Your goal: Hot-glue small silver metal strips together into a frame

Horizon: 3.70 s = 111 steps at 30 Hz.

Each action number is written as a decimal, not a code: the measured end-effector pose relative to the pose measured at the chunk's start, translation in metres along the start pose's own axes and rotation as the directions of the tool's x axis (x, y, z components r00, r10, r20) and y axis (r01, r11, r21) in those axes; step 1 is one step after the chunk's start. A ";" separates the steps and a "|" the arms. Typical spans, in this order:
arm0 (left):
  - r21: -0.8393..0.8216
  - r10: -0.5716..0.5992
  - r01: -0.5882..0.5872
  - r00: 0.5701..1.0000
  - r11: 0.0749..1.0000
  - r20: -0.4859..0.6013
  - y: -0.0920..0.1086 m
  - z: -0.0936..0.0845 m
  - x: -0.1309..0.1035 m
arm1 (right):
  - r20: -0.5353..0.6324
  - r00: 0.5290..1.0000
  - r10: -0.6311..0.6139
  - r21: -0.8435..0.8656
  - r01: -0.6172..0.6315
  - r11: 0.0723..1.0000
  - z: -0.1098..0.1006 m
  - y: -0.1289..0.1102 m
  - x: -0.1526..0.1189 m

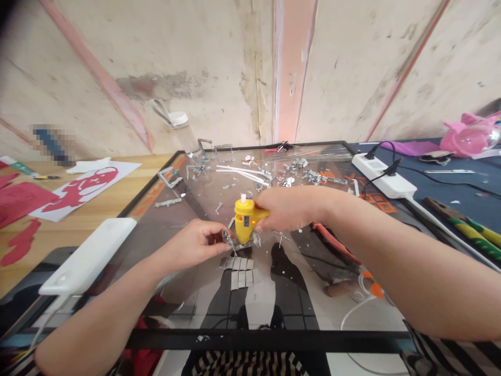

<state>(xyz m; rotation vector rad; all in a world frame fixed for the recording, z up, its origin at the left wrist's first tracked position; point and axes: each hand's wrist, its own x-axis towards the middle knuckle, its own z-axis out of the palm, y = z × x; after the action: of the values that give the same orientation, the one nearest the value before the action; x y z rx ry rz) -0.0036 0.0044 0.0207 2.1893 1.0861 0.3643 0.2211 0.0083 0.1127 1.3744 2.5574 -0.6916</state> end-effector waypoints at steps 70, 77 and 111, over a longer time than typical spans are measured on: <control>-0.024 -0.060 0.060 0.998 0.998 0.005 -0.001 0.000 0.002 | -0.394 0.919 0.033 0.194 0.048 0.980 0.097 0.016 0.014; -0.018 -0.055 0.055 0.998 0.998 0.009 0.003 -0.001 0.001 | -0.393 0.919 0.041 0.190 0.037 0.981 0.097 0.014 0.015; 0.001 -0.034 0.034 0.999 0.999 0.009 0.000 0.000 0.002 | -0.394 0.917 0.064 0.171 0.005 0.985 0.101 0.013 0.018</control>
<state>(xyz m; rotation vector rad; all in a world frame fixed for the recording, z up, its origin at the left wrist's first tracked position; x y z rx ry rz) -0.0022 0.0060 0.0206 2.1682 1.1169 0.3386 0.2140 -0.0197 0.0133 1.7682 2.8284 -0.6981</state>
